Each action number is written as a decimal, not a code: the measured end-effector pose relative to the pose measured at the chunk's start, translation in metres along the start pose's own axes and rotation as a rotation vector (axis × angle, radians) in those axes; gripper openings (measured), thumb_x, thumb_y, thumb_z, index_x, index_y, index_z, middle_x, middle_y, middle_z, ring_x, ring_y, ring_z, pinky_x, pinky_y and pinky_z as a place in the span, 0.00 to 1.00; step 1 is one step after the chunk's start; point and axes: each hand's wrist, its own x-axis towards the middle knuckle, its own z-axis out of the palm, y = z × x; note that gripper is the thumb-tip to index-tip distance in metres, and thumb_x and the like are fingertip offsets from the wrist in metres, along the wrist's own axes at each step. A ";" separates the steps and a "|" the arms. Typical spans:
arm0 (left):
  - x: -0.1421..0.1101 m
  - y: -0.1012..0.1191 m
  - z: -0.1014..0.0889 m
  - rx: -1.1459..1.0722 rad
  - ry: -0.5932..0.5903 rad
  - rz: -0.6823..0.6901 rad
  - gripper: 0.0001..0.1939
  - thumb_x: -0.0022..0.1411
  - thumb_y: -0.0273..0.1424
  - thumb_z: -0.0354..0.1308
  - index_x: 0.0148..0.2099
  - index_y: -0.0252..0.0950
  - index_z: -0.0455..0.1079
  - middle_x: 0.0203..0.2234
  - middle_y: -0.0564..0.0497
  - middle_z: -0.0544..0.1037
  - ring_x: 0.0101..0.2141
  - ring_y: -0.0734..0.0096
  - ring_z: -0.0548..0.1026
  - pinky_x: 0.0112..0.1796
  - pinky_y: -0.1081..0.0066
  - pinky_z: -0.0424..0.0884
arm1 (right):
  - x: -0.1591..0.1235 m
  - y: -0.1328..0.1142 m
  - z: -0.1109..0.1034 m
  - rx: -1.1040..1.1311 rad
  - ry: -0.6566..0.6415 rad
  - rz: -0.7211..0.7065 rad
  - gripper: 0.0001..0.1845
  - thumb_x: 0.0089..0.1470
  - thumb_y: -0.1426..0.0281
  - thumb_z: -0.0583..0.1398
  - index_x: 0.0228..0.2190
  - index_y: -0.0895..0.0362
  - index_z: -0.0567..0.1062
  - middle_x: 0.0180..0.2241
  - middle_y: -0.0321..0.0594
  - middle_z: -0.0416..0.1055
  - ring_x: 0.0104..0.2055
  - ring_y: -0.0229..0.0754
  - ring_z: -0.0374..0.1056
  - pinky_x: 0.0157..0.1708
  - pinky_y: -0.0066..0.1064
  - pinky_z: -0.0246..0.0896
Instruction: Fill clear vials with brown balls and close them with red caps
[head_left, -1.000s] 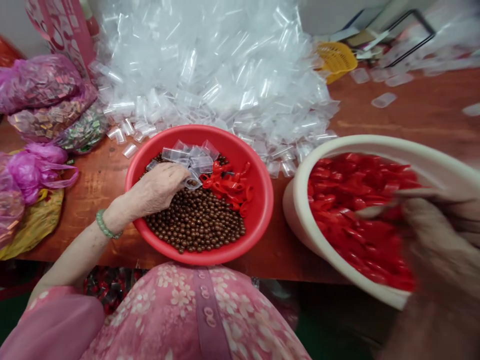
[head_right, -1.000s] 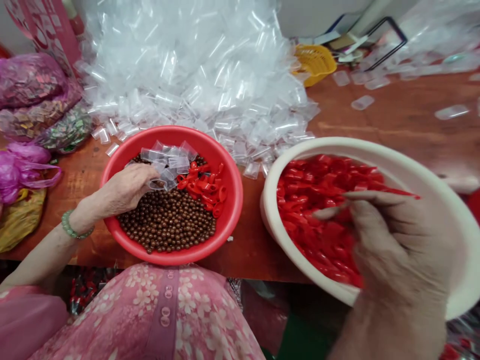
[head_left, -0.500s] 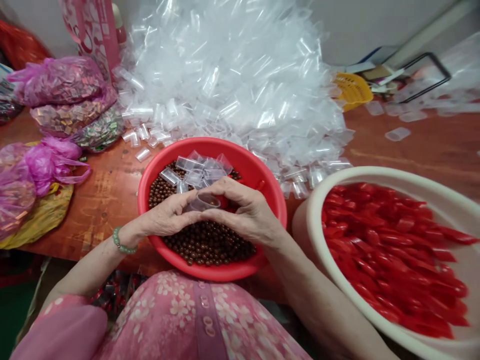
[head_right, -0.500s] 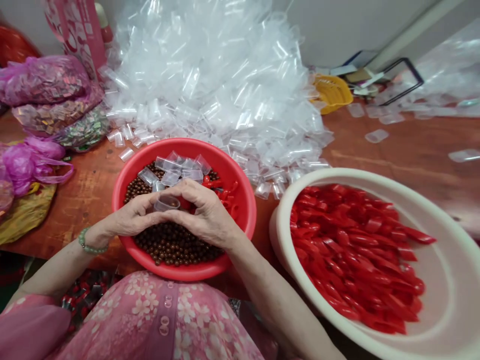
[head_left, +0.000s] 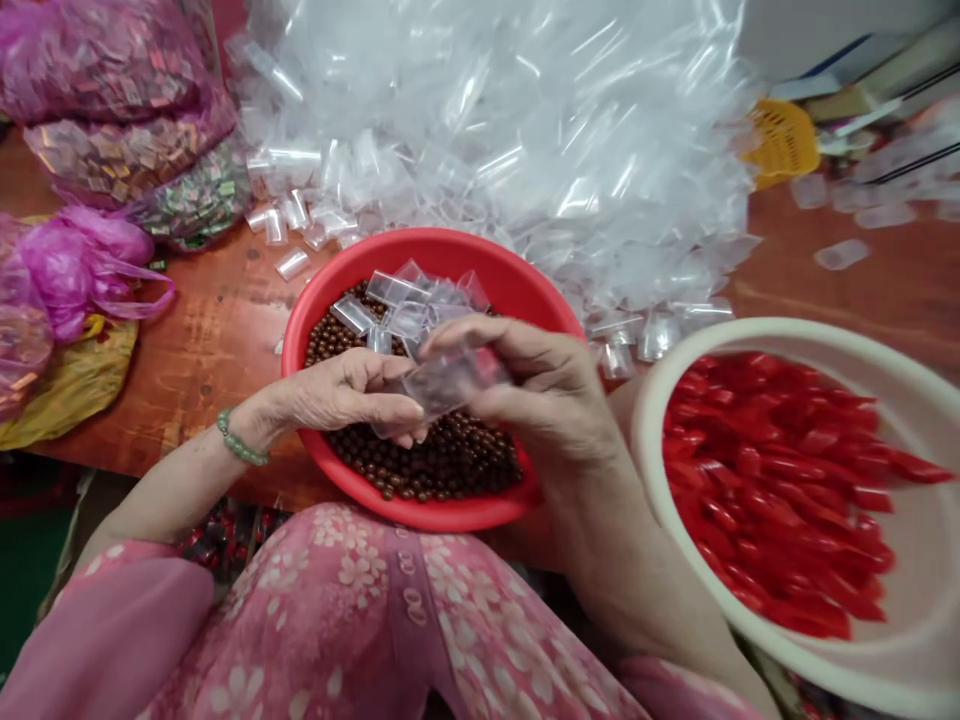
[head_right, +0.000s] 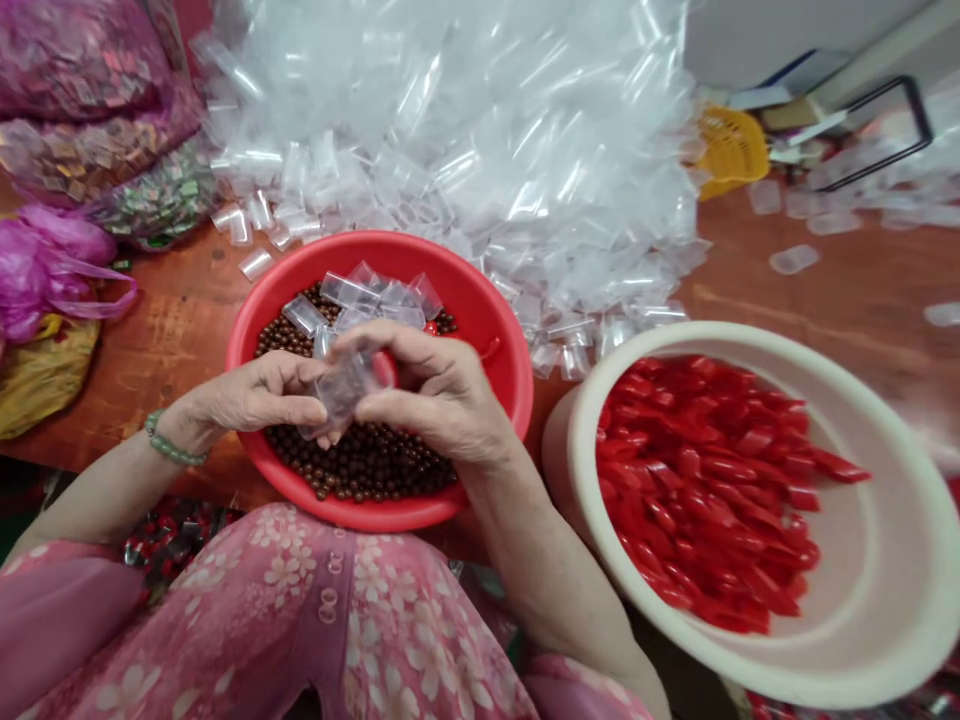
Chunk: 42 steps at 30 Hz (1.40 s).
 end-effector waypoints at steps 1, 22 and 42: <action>-0.002 0.001 0.000 0.034 0.020 -0.024 0.20 0.56 0.46 0.65 0.36 0.32 0.72 0.26 0.50 0.77 0.27 0.77 0.73 0.32 0.74 0.72 | -0.003 -0.001 -0.004 -0.014 0.064 0.010 0.27 0.45 0.47 0.66 0.42 0.51 0.77 0.41 0.41 0.75 0.42 0.48 0.72 0.43 0.40 0.69; -0.016 -0.011 0.022 1.364 0.455 0.265 0.34 0.69 0.49 0.43 0.66 0.30 0.54 0.63 0.33 0.62 0.66 0.46 0.56 0.63 0.45 0.56 | 0.002 0.024 0.009 -1.312 -0.812 0.141 0.16 0.53 0.84 0.49 0.39 0.62 0.72 0.40 0.51 0.73 0.37 0.47 0.73 0.33 0.35 0.62; -0.032 -0.034 0.041 1.216 0.546 0.217 0.46 0.65 0.47 0.54 0.71 0.27 0.37 0.67 0.24 0.52 0.69 0.42 0.48 0.63 0.43 0.56 | 0.000 0.028 -0.015 -0.098 -0.430 0.169 0.22 0.43 0.62 0.72 0.42 0.55 0.79 0.43 0.39 0.78 0.47 0.43 0.73 0.53 0.35 0.65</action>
